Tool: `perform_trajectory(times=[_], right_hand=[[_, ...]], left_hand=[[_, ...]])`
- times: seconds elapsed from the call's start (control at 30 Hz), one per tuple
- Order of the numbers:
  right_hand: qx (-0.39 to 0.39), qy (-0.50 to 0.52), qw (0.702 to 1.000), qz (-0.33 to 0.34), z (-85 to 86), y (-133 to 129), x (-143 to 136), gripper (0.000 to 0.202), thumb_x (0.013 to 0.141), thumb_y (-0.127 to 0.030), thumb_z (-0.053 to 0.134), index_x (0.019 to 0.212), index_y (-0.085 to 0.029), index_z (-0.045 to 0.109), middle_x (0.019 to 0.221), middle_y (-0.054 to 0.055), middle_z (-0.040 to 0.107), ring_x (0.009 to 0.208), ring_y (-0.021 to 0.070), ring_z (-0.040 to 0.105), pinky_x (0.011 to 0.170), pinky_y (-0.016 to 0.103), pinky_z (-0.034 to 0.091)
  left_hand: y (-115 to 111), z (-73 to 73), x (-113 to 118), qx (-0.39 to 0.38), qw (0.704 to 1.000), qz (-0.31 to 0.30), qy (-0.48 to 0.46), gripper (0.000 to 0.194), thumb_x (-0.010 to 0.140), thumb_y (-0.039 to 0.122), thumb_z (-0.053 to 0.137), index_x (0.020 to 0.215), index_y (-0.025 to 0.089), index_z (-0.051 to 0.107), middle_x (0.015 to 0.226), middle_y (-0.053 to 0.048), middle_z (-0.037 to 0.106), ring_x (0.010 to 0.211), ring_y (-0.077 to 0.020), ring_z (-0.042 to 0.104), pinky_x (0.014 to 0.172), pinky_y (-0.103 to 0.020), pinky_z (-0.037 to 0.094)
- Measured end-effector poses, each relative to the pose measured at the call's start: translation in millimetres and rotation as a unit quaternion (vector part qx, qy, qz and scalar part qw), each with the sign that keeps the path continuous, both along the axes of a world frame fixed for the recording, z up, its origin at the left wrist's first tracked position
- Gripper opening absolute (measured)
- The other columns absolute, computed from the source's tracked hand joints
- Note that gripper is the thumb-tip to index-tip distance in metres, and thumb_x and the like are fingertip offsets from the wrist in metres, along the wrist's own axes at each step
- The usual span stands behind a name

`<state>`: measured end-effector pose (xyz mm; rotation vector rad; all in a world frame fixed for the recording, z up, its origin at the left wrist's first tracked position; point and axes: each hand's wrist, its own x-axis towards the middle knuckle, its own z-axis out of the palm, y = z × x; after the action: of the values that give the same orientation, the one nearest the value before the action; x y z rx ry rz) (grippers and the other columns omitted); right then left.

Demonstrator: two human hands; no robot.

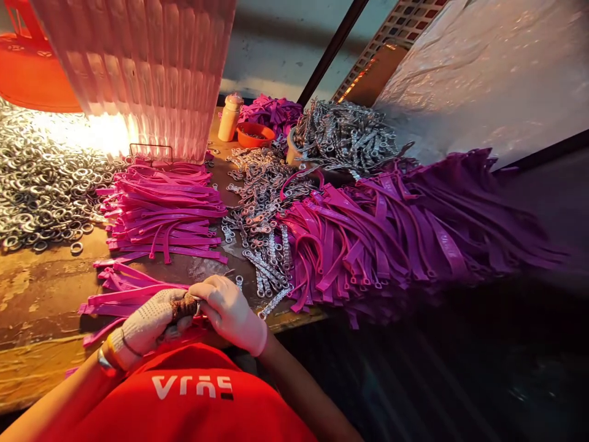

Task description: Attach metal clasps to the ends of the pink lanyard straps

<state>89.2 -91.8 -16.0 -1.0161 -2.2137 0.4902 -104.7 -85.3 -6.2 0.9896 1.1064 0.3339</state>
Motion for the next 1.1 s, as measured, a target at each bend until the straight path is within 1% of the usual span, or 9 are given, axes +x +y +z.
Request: perform_trajectory(times=[0.2, 0.37, 0.43, 0.5, 0.6, 0.67, 0.77, 0.87, 1.1], right_hand=[[0.056, -0.088, 0.992, -0.076, 1.9, -3, -7, 0.019, 0.094, -0.022, 0.048, 0.087, -0.019, 0.066, 0.075, 0.005, 0.062, 0.073, 0.0199, 0.052, 0.069, 0.033, 0.035], [0.051, -0.114, 0.984, -0.131, 3.4, -6, -10, 0.019, 0.088, -0.017, 0.050, 0.074, -0.020, 0.063, 0.070, 0.004, 0.060, 0.069, 0.0183, 0.050, 0.066, 0.033, 0.030], [0.027, -0.118, 0.982, -0.148, 3.1, -7, -11, 0.020, 0.088, -0.017, 0.052, 0.070, -0.020, 0.060, 0.069, 0.003, 0.059, 0.068, 0.0178, 0.051, 0.065, 0.033, 0.029], [0.007, -0.118, 0.979, -0.163, 2.5, -8, -12, 0.019, 0.087, -0.017, 0.053, 0.070, -0.020, 0.059, 0.069, 0.003, 0.059, 0.069, 0.0181, 0.051, 0.065, 0.033, 0.029], [0.005, -0.106, 0.981, -0.161, 0.3, -8, -15, 0.016, 0.086, -0.014, 0.051, 0.086, -0.020, 0.066, 0.078, 0.005, 0.063, 0.075, 0.0196, 0.054, 0.068, 0.032, 0.032], [0.008, -0.103, 0.983, -0.152, -2.1, -6, -18, 0.018, 0.086, -0.013, 0.050, 0.088, -0.020, 0.067, 0.079, 0.005, 0.064, 0.075, 0.0195, 0.056, 0.069, 0.032, 0.033], [0.029, -0.121, 0.977, -0.175, -6.0, -4, -22, 0.019, 0.084, -0.014, 0.051, 0.069, -0.021, 0.059, 0.065, 0.002, 0.060, 0.063, 0.0176, 0.051, 0.063, 0.034, 0.028], [0.084, -0.136, 0.966, -0.203, -7.5, -5, -22, 0.023, 0.086, -0.019, 0.051, 0.063, -0.021, 0.055, 0.059, 0.002, 0.058, 0.056, 0.0166, 0.046, 0.060, 0.035, 0.023], [0.148, -0.118, 0.959, -0.213, 5.9, -15, 2, 0.040, 0.101, -0.033, 0.042, 0.065, -0.020, 0.056, 0.059, 0.003, 0.054, 0.058, 0.0166, 0.044, 0.061, 0.035, 0.022]], left_hand=[[-6, -8.5, -2, 0.119, 0.992, 0.014, 0.045, 0.035, 0.090, 0.047, 0.056, 0.070, 0.018, 0.058, 0.059, 0.001, 0.057, 0.049, -0.0127, 0.046, 0.047, -0.024, 0.032], [-6, -0.7, 2, 0.110, 0.987, 0.115, 0.031, 0.029, 0.086, 0.048, 0.063, 0.085, 0.019, 0.059, 0.056, 0.007, 0.050, 0.045, -0.0101, 0.037, 0.046, -0.022, 0.029], [-4, 4.2, 2, 0.115, 0.990, 0.080, 0.034, 0.029, 0.087, 0.047, 0.062, 0.081, 0.019, 0.060, 0.055, 0.006, 0.051, 0.047, -0.0110, 0.040, 0.047, -0.022, 0.030], [-3, 5.8, 0, 0.156, 0.986, 0.026, 0.045, 0.023, 0.085, 0.040, 0.062, 0.079, 0.018, 0.063, 0.065, 0.001, 0.061, 0.059, -0.0146, 0.051, 0.055, -0.024, 0.039], [-1, -0.7, -1, 0.212, 0.975, 0.010, 0.067, 0.011, 0.081, 0.029, 0.063, 0.080, 0.018, 0.064, 0.079, -0.002, 0.068, 0.072, -0.0180, 0.057, 0.065, -0.026, 0.044], [0, -8.5, 0, 0.177, 0.982, 0.038, 0.060, 0.015, 0.082, 0.031, 0.062, 0.074, 0.019, 0.060, 0.068, 0.000, 0.061, 0.061, -0.0147, 0.051, 0.056, -0.024, 0.038], [0, -17.7, 5, 0.051, 0.995, 0.079, -0.016, 0.034, 0.087, 0.046, 0.057, 0.066, 0.021, 0.048, 0.051, 0.006, 0.043, 0.043, -0.0094, 0.032, 0.042, -0.022, 0.023], [1, -18.3, 12, -0.033, 0.991, 0.097, -0.086, 0.040, 0.086, 0.052, 0.057, 0.064, 0.021, 0.044, 0.048, 0.008, 0.035, 0.039, -0.0067, 0.020, 0.038, -0.021, 0.014], [7, 9.9, 29, -0.004, 0.998, 0.044, -0.051, 0.046, 0.086, 0.061, 0.061, 0.070, 0.020, 0.048, 0.051, 0.007, 0.038, 0.042, -0.0060, 0.027, 0.040, -0.020, 0.022]])
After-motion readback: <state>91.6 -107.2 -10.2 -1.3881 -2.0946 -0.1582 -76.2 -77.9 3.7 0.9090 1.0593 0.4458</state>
